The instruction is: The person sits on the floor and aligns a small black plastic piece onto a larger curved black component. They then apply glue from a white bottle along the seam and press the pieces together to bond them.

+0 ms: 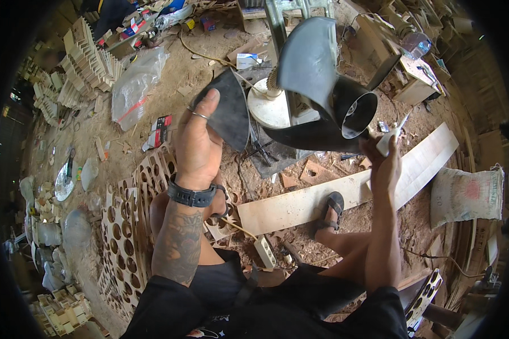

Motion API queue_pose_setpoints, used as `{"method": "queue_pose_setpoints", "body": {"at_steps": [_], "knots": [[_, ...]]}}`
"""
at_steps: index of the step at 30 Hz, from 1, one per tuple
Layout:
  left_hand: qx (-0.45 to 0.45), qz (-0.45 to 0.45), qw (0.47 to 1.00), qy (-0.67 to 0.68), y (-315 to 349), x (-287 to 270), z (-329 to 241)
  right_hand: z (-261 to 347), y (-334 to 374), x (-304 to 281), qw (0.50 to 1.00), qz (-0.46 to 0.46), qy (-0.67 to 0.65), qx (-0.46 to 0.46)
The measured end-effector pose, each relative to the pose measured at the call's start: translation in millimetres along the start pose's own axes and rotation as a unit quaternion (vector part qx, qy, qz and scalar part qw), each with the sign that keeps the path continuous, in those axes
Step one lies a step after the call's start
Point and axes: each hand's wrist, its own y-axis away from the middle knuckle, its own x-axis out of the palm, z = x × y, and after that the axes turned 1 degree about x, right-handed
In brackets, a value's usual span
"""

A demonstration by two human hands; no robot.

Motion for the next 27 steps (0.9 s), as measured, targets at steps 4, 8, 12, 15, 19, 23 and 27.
{"method": "queue_pose_setpoints", "body": {"at_steps": [4,8,12,15,19,23,27], "knots": [[0.034,0.091,0.995,0.009,6.5,14.2,14.5,-15.4,32.6,10.7,0.996,-0.009,-0.072,0.044],[-0.03,0.086,0.996,0.011,11.7,29.5,24.6,-21.7,61.9,31.5,0.992,0.015,-0.113,0.055],[0.0,0.119,0.993,-0.024,17.4,44.7,34.7,-19.8,78.6,51.2,0.988,0.043,-0.135,0.065],[0.036,0.111,0.991,-0.063,18.4,54.0,42.9,-18.8,86.0,57.3,0.988,0.038,-0.132,0.075],[0.061,0.101,0.989,-0.093,11.8,59.0,49.0,-12.8,91.0,54.0,0.999,0.032,-0.03,0.024],[0.043,0.099,0.99,-0.089,3.4,56.7,44.8,18.5,77.2,48.2,0.982,-0.018,0.162,-0.095],[0.084,0.09,0.989,-0.076,3.1,58.8,36.6,83.6,55.1,39.1,0.931,0.068,0.323,-0.156]]}}
